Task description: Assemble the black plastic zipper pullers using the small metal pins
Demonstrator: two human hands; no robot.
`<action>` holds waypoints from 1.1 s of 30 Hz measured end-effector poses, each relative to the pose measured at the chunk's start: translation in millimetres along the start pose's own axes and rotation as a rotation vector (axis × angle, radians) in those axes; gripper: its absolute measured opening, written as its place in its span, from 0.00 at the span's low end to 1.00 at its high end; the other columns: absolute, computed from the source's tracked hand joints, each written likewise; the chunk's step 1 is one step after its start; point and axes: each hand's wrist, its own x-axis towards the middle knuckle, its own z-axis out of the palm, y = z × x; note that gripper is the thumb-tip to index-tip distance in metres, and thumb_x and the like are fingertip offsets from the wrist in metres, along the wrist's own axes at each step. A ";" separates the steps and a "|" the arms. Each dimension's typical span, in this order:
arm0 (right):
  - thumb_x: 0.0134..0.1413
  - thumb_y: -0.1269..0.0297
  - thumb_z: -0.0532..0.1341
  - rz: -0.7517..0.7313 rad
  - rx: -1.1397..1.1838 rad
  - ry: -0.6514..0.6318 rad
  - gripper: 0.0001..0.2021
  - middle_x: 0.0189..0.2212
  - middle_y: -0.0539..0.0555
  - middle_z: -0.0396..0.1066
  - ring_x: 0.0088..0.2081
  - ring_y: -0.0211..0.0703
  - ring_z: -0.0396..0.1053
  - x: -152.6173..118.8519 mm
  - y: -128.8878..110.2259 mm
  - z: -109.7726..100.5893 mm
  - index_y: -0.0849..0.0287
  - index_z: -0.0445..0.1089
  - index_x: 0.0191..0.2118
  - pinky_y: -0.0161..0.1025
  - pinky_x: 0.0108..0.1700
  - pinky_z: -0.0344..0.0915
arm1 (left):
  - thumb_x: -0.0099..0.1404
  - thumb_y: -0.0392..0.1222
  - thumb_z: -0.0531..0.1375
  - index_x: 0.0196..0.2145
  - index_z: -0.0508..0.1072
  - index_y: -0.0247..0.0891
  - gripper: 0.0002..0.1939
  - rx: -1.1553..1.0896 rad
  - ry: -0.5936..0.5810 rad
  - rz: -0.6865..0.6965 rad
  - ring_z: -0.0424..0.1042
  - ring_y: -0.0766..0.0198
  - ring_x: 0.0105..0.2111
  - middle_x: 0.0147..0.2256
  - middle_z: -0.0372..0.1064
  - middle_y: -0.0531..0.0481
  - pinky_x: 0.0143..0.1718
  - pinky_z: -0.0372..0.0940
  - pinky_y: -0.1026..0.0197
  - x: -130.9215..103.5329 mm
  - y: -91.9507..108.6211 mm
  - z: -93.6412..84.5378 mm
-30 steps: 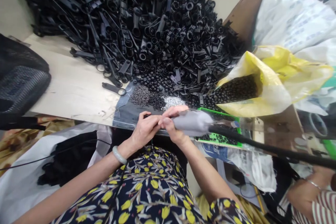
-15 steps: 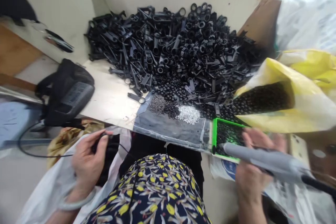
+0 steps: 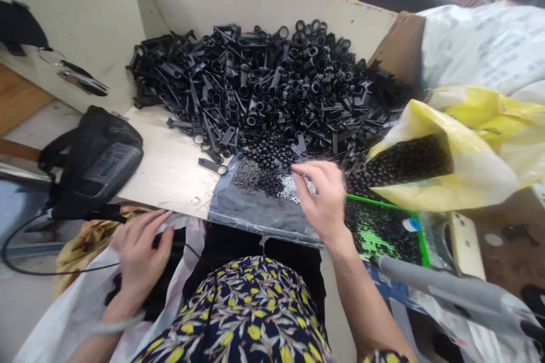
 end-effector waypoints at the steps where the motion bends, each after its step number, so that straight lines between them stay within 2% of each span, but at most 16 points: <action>1: 0.67 0.63 0.62 0.000 -0.009 -0.046 0.07 0.43 0.54 0.77 0.47 0.49 0.73 10.6 5.9 17.2 0.50 0.77 0.46 0.50 0.52 0.67 | 0.70 0.38 0.60 0.55 0.76 0.42 0.16 -0.007 -0.023 0.071 0.72 0.48 0.51 0.50 0.77 0.40 0.57 0.61 0.45 22.8 4.3 10.9; 4: 0.68 0.63 0.60 0.049 -0.042 -0.165 0.08 0.40 0.54 0.77 0.44 0.48 0.72 35.8 23.7 64.1 0.52 0.78 0.41 0.46 0.48 0.64 | 0.74 0.37 0.56 0.57 0.75 0.43 0.17 0.057 -0.136 0.221 0.68 0.47 0.55 0.54 0.75 0.41 0.57 0.54 0.42 80.6 14.2 42.6; 7: 0.70 0.64 0.58 0.080 -0.106 -0.178 0.10 0.42 0.54 0.76 0.46 0.48 0.70 53.5 35.4 93.1 0.53 0.77 0.44 0.44 0.46 0.59 | 0.74 0.37 0.54 0.59 0.75 0.43 0.19 0.101 -0.274 0.325 0.65 0.45 0.56 0.57 0.72 0.39 0.55 0.53 0.43 114.7 18.3 64.2; 10: 0.70 0.64 0.56 0.101 -0.239 -0.180 0.11 0.44 0.55 0.75 0.47 0.49 0.67 70.4 40.9 107.2 0.52 0.77 0.47 0.45 0.47 0.55 | 0.73 0.39 0.56 0.56 0.77 0.46 0.17 0.095 -0.326 0.366 0.64 0.46 0.54 0.56 0.72 0.39 0.53 0.54 0.45 128.2 15.4 71.5; 14: 0.68 0.58 0.60 0.162 -0.445 -0.198 0.10 0.45 0.58 0.73 0.49 0.54 0.63 89.3 46.3 120.2 0.55 0.77 0.41 0.48 0.49 0.51 | 0.73 0.41 0.58 0.46 0.80 0.49 0.11 -0.012 -0.287 0.380 0.67 0.48 0.53 0.52 0.76 0.45 0.55 0.52 0.44 132.1 7.3 68.3; 16: 0.67 0.55 0.62 0.204 -0.501 -0.202 0.11 0.45 0.59 0.73 0.49 0.55 0.62 94.2 48.7 126.9 0.56 0.77 0.39 0.48 0.49 0.51 | 0.73 0.41 0.58 0.43 0.80 0.48 0.09 -0.140 -0.271 0.331 0.69 0.50 0.54 0.51 0.77 0.46 0.59 0.50 0.43 132.2 8.1 65.1; 19: 0.67 0.54 0.61 0.274 -0.523 -0.195 0.12 0.44 0.60 0.72 0.49 0.55 0.63 96.8 50.8 134.9 0.57 0.75 0.40 0.47 0.48 0.53 | 0.72 0.43 0.58 0.41 0.77 0.43 0.07 -0.440 -0.228 0.116 0.72 0.52 0.53 0.51 0.77 0.44 0.62 0.53 0.44 130.8 23.5 58.2; 21: 0.68 0.54 0.59 0.318 -0.512 -0.190 0.13 0.44 0.61 0.73 0.48 0.55 0.64 97.1 51.4 137.7 0.58 0.74 0.42 0.47 0.47 0.55 | 0.71 0.47 0.59 0.43 0.74 0.40 0.09 -0.727 -0.222 -0.147 0.74 0.53 0.51 0.49 0.77 0.42 0.58 0.61 0.47 128.8 43.0 51.4; 23: 0.68 0.54 0.58 0.366 -0.500 -0.184 0.14 0.44 0.62 0.73 0.46 0.55 0.66 97.8 52.2 138.9 0.58 0.74 0.44 0.47 0.46 0.56 | 0.71 0.52 0.59 0.44 0.70 0.40 0.13 -1.088 -0.301 -0.484 0.77 0.56 0.43 0.44 0.77 0.44 0.47 0.68 0.52 126.4 65.5 43.6; 25: 0.68 0.54 0.59 0.415 -0.505 -0.198 0.14 0.43 0.62 0.74 0.45 0.55 0.67 99.5 53.4 139.5 0.59 0.75 0.44 0.47 0.45 0.57 | 0.69 0.53 0.61 0.43 0.67 0.39 0.15 -1.399 -0.431 -0.753 0.77 0.61 0.34 0.41 0.77 0.46 0.36 0.69 0.59 123.8 86.0 36.3; 27: 0.67 0.55 0.59 0.434 -0.526 -0.241 0.13 0.43 0.62 0.74 0.44 0.54 0.68 102.4 54.2 140.0 0.58 0.76 0.41 0.47 0.45 0.58 | 0.67 0.51 0.63 0.41 0.67 0.38 0.15 -1.568 -0.522 -0.888 0.75 0.65 0.30 0.39 0.77 0.47 0.31 0.66 0.64 120.7 100.9 31.0; 30: 0.65 0.59 0.59 0.410 -0.528 -0.265 0.11 0.44 0.61 0.73 0.44 0.52 0.69 106.6 52.4 138.1 0.57 0.77 0.40 0.46 0.44 0.60 | 0.67 0.47 0.65 0.40 0.67 0.38 0.13 -1.664 -0.580 -0.981 0.75 0.65 0.30 0.38 0.77 0.46 0.31 0.67 0.65 115.1 112.4 27.2; 33: 0.62 0.61 0.60 0.366 -0.371 -0.155 0.08 0.45 0.59 0.72 0.44 0.51 0.69 101.5 43.7 128.8 0.56 0.76 0.39 0.45 0.45 0.63 | 0.66 0.45 0.66 0.43 0.68 0.38 0.13 -1.688 -0.588 -1.060 0.77 0.63 0.31 0.39 0.77 0.45 0.33 0.69 0.63 109.6 116.5 27.2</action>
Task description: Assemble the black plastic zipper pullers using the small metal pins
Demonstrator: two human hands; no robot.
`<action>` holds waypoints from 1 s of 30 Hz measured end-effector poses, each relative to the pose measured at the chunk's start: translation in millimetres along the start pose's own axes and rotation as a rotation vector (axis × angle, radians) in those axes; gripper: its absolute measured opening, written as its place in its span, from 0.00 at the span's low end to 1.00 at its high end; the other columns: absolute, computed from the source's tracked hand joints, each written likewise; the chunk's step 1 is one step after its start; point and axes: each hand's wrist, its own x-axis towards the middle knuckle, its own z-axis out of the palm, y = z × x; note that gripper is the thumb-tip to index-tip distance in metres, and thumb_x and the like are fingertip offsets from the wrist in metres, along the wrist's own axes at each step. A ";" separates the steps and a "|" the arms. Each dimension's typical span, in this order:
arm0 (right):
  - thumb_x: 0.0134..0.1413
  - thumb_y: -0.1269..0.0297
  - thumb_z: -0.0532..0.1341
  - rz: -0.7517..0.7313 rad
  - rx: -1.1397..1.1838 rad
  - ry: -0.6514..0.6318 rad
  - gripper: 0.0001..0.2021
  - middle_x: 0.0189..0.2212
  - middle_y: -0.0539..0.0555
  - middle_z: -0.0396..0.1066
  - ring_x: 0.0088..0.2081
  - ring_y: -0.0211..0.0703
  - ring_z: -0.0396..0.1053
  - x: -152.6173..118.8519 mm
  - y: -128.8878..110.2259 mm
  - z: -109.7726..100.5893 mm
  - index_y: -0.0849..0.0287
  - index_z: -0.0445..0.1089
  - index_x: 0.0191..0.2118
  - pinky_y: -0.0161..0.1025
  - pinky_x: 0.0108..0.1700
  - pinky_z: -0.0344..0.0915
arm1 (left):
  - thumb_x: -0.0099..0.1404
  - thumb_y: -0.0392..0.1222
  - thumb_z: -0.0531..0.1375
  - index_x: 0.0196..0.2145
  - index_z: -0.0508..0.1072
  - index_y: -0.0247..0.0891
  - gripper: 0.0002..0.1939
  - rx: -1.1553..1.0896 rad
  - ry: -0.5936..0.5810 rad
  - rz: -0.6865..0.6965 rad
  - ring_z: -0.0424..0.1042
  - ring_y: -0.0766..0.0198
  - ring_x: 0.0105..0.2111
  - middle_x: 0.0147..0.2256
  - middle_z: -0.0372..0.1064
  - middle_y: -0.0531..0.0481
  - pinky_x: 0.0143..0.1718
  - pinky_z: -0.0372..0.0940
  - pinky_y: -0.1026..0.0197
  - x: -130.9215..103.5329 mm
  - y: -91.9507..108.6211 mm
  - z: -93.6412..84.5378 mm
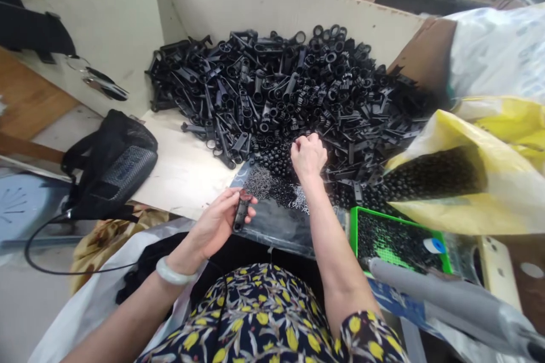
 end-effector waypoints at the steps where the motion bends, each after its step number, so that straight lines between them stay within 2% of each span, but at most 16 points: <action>1: 0.61 0.61 0.61 -0.018 0.132 0.023 0.08 0.45 0.58 0.72 0.42 0.49 0.69 -7.7 -0.8 -4.9 0.57 0.75 0.38 0.45 0.45 0.64 | 0.66 0.44 0.66 0.45 0.68 0.37 0.14 -0.012 0.006 -0.011 0.77 0.63 0.32 0.39 0.77 0.45 0.33 0.69 0.63 -0.3 -1.7 0.1; 2: 0.60 0.60 0.61 -0.031 0.302 0.026 0.07 0.43 0.56 0.72 0.40 0.46 0.69 -18.1 -1.8 -10.2 0.57 0.74 0.37 0.44 0.44 0.65 | 0.66 0.44 0.66 0.46 0.69 0.37 0.14 -0.023 0.009 -0.018 0.77 0.63 0.32 0.39 0.77 0.45 0.33 0.70 0.62 -0.4 -3.3 0.3; 4: 0.60 0.57 0.62 -0.009 0.721 -0.069 0.08 0.35 0.52 0.71 0.34 0.41 0.68 -46.3 -4.5 -21.7 0.56 0.72 0.36 0.40 0.40 0.67 | 0.66 0.44 0.66 0.48 0.71 0.35 0.15 -0.039 -0.001 -0.034 0.77 0.63 0.33 0.39 0.77 0.44 0.35 0.70 0.62 0.0 -6.1 1.0; 7: 0.59 0.52 0.66 0.189 1.236 -0.410 0.13 0.28 0.49 0.70 0.29 0.39 0.69 -96.0 -9.8 -38.5 0.56 0.71 0.36 0.37 0.35 0.69 | 0.65 0.44 0.69 0.50 0.75 0.34 0.18 -0.041 -0.033 -0.071 0.76 0.65 0.32 0.39 0.77 0.45 0.35 0.70 0.64 0.3 -9.8 3.7; 9: 0.56 0.52 0.69 0.344 1.427 -0.589 0.13 0.31 0.50 0.74 0.29 0.38 0.71 -123.7 -12.6 -48.5 0.56 0.72 0.37 0.37 0.34 0.71 | 0.63 0.43 0.71 0.52 0.76 0.35 0.21 -0.013 -0.067 -0.091 0.76 0.67 0.32 0.39 0.78 0.46 0.36 0.70 0.64 -0.4 -13.0 6.0; 13: 0.54 0.57 0.72 0.515 1.658 -0.768 0.19 0.40 0.51 0.79 0.35 0.40 0.78 -152.9 -11.9 -63.3 0.51 0.72 0.50 0.38 0.41 0.77 | 0.60 0.44 0.73 0.49 0.77 0.37 0.21 0.101 -0.094 -0.042 0.76 0.65 0.31 0.40 0.78 0.46 0.31 0.70 0.64 -2.8 -24.7 9.5; 15: 0.58 0.55 0.70 0.512 1.668 -0.800 0.18 0.44 0.54 0.79 0.38 0.42 0.79 -159.0 -8.7 -67.5 0.52 0.73 0.52 0.41 0.45 0.78 | 0.59 0.44 0.73 0.47 0.75 0.39 0.19 0.163 -0.071 0.017 0.74 0.66 0.29 0.38 0.77 0.49 0.27 0.68 0.65 -3.8 -32.2 10.5; 18: 0.61 0.55 0.69 0.411 1.551 -0.725 0.16 0.46 0.55 0.79 0.41 0.43 0.80 -165.7 -3.2 -71.4 0.52 0.76 0.52 0.44 0.50 0.78 | 0.62 0.42 0.70 0.46 0.73 0.41 0.17 0.245 -0.060 0.072 0.72 0.69 0.26 0.38 0.75 0.52 0.26 0.66 0.66 -4.9 -41.6 12.2; 21: 0.65 0.58 0.65 0.219 1.330 -0.605 0.15 0.53 0.55 0.76 0.44 0.44 0.79 -171.5 0.8 -75.1 0.48 0.76 0.55 0.45 0.49 0.80 | 0.64 0.40 0.67 0.47 0.74 0.39 0.14 0.291 -0.092 0.088 0.73 0.66 0.32 0.40 0.77 0.48 0.32 0.67 0.65 -6.3 -46.2 14.2; 24: 0.71 0.58 0.58 0.036 1.143 -0.529 0.14 0.61 0.57 0.65 0.44 0.43 0.76 -175.0 3.3 -77.9 0.44 0.76 0.56 0.42 0.42 0.81 | 0.66 0.40 0.65 0.49 0.77 0.39 0.13 0.321 -0.159 0.085 0.74 0.61 0.41 0.45 0.77 0.45 0.42 0.69 0.61 -8.8 -46.4 17.0; 26: 0.72 0.60 0.55 -0.054 1.045 -0.494 0.15 0.57 0.57 0.64 0.44 0.42 0.73 -176.2 4.9 -77.7 0.43 0.76 0.56 0.39 0.38 0.79 | 0.66 0.40 0.65 0.49 0.78 0.39 0.13 0.354 -0.183 0.075 0.73 0.61 0.41 0.45 0.76 0.46 0.43 0.69 0.60 -10.7 -45.0 19.1; 30: 0.71 0.65 0.58 -0.185 0.915 -0.403 0.17 0.45 0.55 0.68 0.44 0.43 0.72 -177.6 8.7 -73.4 0.42 0.75 0.59 0.42 0.42 0.76 | 0.66 0.40 0.64 0.51 0.78 0.39 0.16 0.423 -0.197 0.005 0.71 0.64 0.32 0.39 0.75 0.48 0.31 0.66 0.64 -14.0 -41.8 23.0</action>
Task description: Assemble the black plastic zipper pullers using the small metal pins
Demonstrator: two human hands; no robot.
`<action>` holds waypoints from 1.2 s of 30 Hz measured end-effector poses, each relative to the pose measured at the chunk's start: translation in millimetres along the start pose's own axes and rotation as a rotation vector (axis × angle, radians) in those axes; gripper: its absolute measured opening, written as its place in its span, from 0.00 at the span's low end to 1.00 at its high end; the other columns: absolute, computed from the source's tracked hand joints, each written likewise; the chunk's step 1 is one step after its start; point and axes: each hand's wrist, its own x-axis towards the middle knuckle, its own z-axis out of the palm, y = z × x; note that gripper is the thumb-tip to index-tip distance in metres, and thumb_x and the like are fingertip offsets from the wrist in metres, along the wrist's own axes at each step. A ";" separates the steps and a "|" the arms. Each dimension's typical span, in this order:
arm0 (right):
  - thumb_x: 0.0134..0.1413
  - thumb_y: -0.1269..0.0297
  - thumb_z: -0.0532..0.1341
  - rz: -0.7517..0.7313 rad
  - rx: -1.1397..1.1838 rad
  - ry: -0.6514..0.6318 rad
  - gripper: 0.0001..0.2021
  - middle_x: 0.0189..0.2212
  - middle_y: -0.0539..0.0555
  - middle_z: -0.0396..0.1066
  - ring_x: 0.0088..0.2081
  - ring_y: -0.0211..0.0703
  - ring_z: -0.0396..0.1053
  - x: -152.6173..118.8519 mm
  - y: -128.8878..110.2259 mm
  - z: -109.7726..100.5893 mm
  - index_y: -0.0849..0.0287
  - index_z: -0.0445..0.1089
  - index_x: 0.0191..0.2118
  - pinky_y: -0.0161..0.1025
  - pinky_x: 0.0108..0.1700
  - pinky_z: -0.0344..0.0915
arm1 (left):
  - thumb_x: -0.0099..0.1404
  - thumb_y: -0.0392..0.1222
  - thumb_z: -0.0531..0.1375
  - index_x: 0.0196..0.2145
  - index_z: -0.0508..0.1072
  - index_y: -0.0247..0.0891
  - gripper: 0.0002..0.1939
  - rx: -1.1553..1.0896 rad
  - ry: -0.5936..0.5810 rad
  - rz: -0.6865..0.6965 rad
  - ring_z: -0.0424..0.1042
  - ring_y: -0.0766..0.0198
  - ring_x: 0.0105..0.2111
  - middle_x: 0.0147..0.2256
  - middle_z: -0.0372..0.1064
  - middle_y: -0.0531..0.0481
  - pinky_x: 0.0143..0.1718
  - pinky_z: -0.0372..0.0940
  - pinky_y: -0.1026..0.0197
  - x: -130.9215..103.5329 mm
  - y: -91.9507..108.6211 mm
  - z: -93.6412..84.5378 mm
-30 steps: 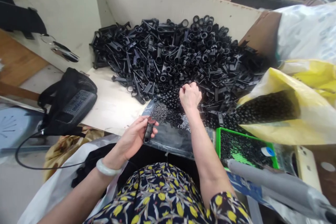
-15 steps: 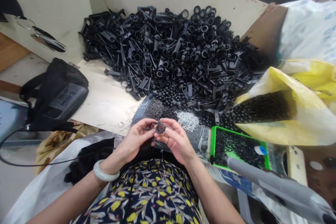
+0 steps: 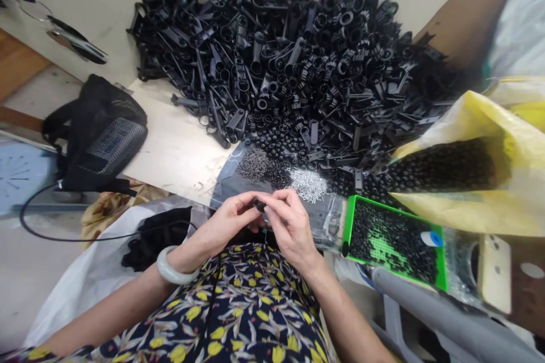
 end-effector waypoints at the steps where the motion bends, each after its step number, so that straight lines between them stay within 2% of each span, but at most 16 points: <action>1: 0.70 0.66 0.59 -0.013 -0.020 0.021 0.17 0.44 0.55 0.70 0.43 0.44 0.73 -0.3 1.4 -0.1 0.42 0.74 0.59 0.43 0.44 0.76 | 0.66 0.40 0.63 0.52 0.77 0.39 0.17 0.015 -0.012 -0.022 0.70 0.65 0.30 0.37 0.74 0.49 0.28 0.64 0.64 -0.6 0.9 0.5; 5: 0.67 0.68 0.63 -0.044 -0.044 0.088 0.14 0.44 0.53 0.77 0.44 0.45 0.75 -1.2 3.4 -2.3 0.45 0.78 0.53 0.46 0.48 0.74 | 0.65 0.37 0.62 0.50 0.78 0.38 0.16 0.050 -0.038 -0.032 0.65 0.68 0.27 0.31 0.70 0.52 0.27 0.59 0.65 -2.4 2.7 2.0; 8: 0.66 0.68 0.63 -0.081 -0.082 0.110 0.12 0.44 0.54 0.77 0.44 0.46 0.76 -1.5 2.5 -3.8 0.45 0.80 0.49 0.47 0.48 0.74 | 0.61 0.33 0.62 0.41 0.77 0.37 0.10 0.016 -0.058 -0.031 0.63 0.68 0.28 0.32 0.67 0.53 0.28 0.59 0.65 -2.3 1.2 3.2; 11: 0.66 0.69 0.63 -0.118 -0.137 0.119 0.13 0.42 0.54 0.76 0.42 0.45 0.75 -2.5 3.2 -3.2 0.45 0.80 0.49 0.45 0.45 0.75 | 0.59 0.32 0.61 0.39 0.74 0.38 0.09 -0.043 -0.092 -0.077 0.62 0.68 0.28 0.31 0.65 0.54 0.29 0.60 0.64 -2.1 -1.6 4.2; 14: 0.66 0.71 0.63 -0.169 -0.189 0.129 0.15 0.41 0.54 0.76 0.41 0.44 0.75 -5.3 7.3 -1.6 0.45 0.79 0.52 0.44 0.44 0.75 | 0.59 0.30 0.59 0.41 0.74 0.38 0.12 -0.002 -0.119 -0.083 0.64 0.66 0.31 0.33 0.67 0.54 0.33 0.61 0.64 -3.2 -2.8 3.8; 17: 0.65 0.73 0.64 -0.218 -0.239 0.129 0.17 0.42 0.54 0.76 0.41 0.43 0.76 -8.9 12.3 -0.6 0.45 0.78 0.54 0.42 0.44 0.76 | 0.59 0.29 0.60 0.47 0.75 0.39 0.18 0.117 -0.139 -0.021 0.68 0.62 0.39 0.39 0.71 0.50 0.42 0.65 0.60 -5.7 0.3 2.9; 19: 0.64 0.75 0.64 -0.253 -0.273 0.142 0.18 0.41 0.54 0.76 0.41 0.42 0.76 -10.6 14.4 -0.4 0.46 0.77 0.54 0.41 0.43 0.76 | 0.63 0.33 0.60 0.53 0.73 0.39 0.19 0.221 -0.146 0.030 0.70 0.57 0.45 0.46 0.73 0.47 0.50 0.65 0.57 -8.1 4.1 3.0; 22: 0.64 0.76 0.64 -0.296 -0.311 0.162 0.19 0.40 0.54 0.76 0.40 0.41 0.76 -12.0 14.6 -0.6 0.49 0.77 0.55 0.39 0.41 0.77 | 0.72 0.43 0.56 0.59 0.68 0.38 0.19 0.405 -0.130 0.055 0.71 0.55 0.48 0.49 0.74 0.44 0.54 0.65 0.52 -12.6 9.1 4.6; 25: 0.63 0.77 0.64 -0.316 -0.320 0.137 0.19 0.39 0.54 0.76 0.39 0.40 0.76 -13.7 12.1 -2.2 0.51 0.76 0.55 0.37 0.40 0.77 | 0.76 0.46 0.51 0.58 0.66 0.38 0.17 0.530 -0.137 0.080 0.72 0.55 0.48 0.49 0.73 0.44 0.55 0.64 0.51 -17.9 11.1 5.7; 28: 0.63 0.78 0.64 -0.358 -0.338 0.116 0.21 0.39 0.54 0.76 0.39 0.40 0.76 -17.6 8.3 -5.2 0.50 0.75 0.57 0.36 0.38 0.77 | 0.77 0.45 0.50 0.57 0.64 0.40 0.15 0.569 -0.177 0.095 0.71 0.56 0.51 0.51 0.72 0.45 0.57 0.63 0.53 -22.4 11.5 5.2; 31: 0.63 0.79 0.64 -0.400 -0.375 0.103 0.23 0.40 0.54 0.76 0.39 0.39 0.76 -21.7 5.2 -7.7 0.51 0.73 0.59 0.35 0.38 0.77 | 0.76 0.45 0.52 0.54 0.65 0.41 0.12 0.555 -0.220 0.035 0.71 0.57 0.48 0.47 0.72 0.47 0.54 0.64 0.54 -23.7 11.2 4.8; 34: 0.63 0.79 0.64 -0.370 -0.369 0.089 0.21 0.39 0.54 0.75 0.38 0.39 0.76 -23.9 4.3 -6.8 0.52 0.74 0.58 0.35 0.38 0.77 | 0.75 0.46 0.52 0.51 0.65 0.39 0.12 0.496 -0.231 -0.049 0.70 0.62 0.35 0.34 0.68 0.54 0.42 0.66 0.58 -22.3 9.4 6.2; 36: 0.63 0.79 0.64 -0.329 -0.359 0.104 0.19 0.39 0.54 0.75 0.38 0.39 0.75 -24.6 4.5 -4.3 0.53 0.75 0.56 0.35 0.38 0.76 | 0.75 0.47 0.51 0.50 0.65 0.39 0.12 0.453 -0.217 -0.071 0.66 0.64 0.29 0.29 0.64 0.57 0.36 0.65 0.60 -21.6 7.4 7.7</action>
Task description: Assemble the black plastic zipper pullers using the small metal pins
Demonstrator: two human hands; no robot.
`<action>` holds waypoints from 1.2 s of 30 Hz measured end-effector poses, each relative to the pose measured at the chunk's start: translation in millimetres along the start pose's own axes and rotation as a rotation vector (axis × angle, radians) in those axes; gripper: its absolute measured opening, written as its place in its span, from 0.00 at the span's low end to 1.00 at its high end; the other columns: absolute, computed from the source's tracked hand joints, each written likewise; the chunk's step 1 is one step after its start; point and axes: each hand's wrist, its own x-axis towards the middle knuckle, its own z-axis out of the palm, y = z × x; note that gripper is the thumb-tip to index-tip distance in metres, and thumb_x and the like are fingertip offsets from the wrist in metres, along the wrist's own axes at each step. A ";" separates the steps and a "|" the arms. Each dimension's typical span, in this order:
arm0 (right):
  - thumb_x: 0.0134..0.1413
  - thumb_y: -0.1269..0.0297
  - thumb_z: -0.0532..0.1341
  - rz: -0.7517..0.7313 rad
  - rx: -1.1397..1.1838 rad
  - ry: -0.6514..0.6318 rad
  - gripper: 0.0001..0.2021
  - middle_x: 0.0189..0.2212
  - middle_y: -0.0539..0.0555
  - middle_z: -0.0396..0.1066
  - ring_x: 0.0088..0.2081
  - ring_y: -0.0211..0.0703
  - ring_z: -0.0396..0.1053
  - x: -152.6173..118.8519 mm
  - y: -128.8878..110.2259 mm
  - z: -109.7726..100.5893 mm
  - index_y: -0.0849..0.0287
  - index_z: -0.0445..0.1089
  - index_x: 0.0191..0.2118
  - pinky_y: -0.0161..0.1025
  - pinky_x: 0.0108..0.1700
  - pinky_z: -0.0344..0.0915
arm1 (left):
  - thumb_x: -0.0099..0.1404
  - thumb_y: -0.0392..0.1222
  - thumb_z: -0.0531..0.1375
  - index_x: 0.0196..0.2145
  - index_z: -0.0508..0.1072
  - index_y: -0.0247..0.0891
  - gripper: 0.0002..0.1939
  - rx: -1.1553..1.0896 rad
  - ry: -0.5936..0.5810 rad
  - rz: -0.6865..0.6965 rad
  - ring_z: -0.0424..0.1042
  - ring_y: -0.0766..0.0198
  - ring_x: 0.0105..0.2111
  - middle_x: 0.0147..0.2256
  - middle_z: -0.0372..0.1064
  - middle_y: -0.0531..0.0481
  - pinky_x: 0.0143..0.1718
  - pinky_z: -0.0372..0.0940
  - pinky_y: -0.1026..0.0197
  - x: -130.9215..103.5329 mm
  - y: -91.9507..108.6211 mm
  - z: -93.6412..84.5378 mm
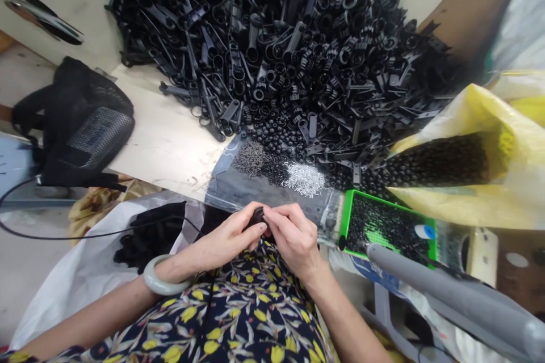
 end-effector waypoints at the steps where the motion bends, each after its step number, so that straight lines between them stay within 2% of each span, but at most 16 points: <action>1: 0.63 0.79 0.64 0.018 -0.004 0.010 0.19 0.39 0.54 0.75 0.37 0.39 0.75 -0.3 -0.6 1.4 0.53 0.76 0.55 0.35 0.38 0.76 | 0.76 0.48 0.51 0.50 0.64 0.39 0.13 -0.007 0.014 0.005 0.66 0.64 0.29 0.28 0.63 0.58 0.35 0.64 0.60 0.2 -0.6 1.0; 11: 0.63 0.78 0.64 0.099 -0.087 0.137 0.17 0.37 0.54 0.75 0.36 0.39 0.76 -6.2 -11.2 11.0 0.52 0.77 0.52 0.35 0.36 0.76 | 0.78 0.50 0.47 0.57 0.64 0.38 0.18 0.064 0.098 0.038 0.68 0.61 0.31 0.28 0.64 0.56 0.40 0.64 0.58 -1.7 -2.6 8.1; 16: 0.63 0.79 0.64 0.120 -0.087 0.157 0.18 0.39 0.55 0.76 0.37 0.40 0.76 -9.2 -11.6 15.3 0.52 0.77 0.53 0.35 0.36 0.76 | 0.79 0.49 0.46 0.59 0.63 0.37 0.19 0.099 0.140 0.062 0.69 0.60 0.31 0.26 0.64 0.56 0.41 0.65 0.57 -1.6 -2.4 10.9; 22: 0.62 0.79 0.64 0.123 -0.104 0.189 0.17 0.37 0.54 0.76 0.35 0.39 0.75 -9.7 -13.3 17.3 0.53 0.78 0.52 0.35 0.35 0.75 | 0.79 0.49 0.46 0.62 0.60 0.36 0.21 0.086 0.186 0.088 0.68 0.61 0.28 0.25 0.63 0.57 0.39 0.66 0.57 1.8 -14.9 19.1; 26: 0.63 0.78 0.64 0.168 -0.109 0.205 0.16 0.36 0.54 0.75 0.35 0.39 0.75 -10.3 -14.0 18.4 0.54 0.78 0.51 0.35 0.36 0.75 | 0.79 0.50 0.47 0.61 0.61 0.37 0.20 0.062 0.207 0.111 0.70 0.62 0.30 0.30 0.68 0.54 0.40 0.67 0.57 5.9 -23.2 22.6; 31: 0.62 0.78 0.64 0.181 -0.071 0.229 0.15 0.35 0.53 0.75 0.34 0.39 0.75 -10.4 -14.6 18.9 0.54 0.79 0.50 0.35 0.35 0.74 | 0.78 0.49 0.48 0.56 0.64 0.38 0.17 0.098 0.273 0.150 0.74 0.57 0.40 0.40 0.73 0.45 0.46 0.67 0.55 6.9 -23.8 25.6; 34: 0.62 0.77 0.64 0.236 -0.030 0.237 0.14 0.34 0.53 0.74 0.34 0.40 0.74 -9.9 -15.9 20.4 0.54 0.80 0.49 0.36 0.34 0.73 | 0.78 0.49 0.47 0.57 0.63 0.39 0.17 0.121 0.305 0.162 0.74 0.56 0.44 0.47 0.73 0.41 0.49 0.67 0.53 7.5 -26.8 28.8; 36: 0.63 0.77 0.64 0.259 -0.003 0.246 0.14 0.34 0.53 0.74 0.33 0.40 0.73 -10.2 -17.6 21.4 0.54 0.80 0.48 0.37 0.34 0.73 | 0.79 0.49 0.46 0.59 0.62 0.39 0.19 0.134 0.302 0.166 0.74 0.56 0.44 0.48 0.73 0.40 0.49 0.66 0.53 8.1 -29.8 30.1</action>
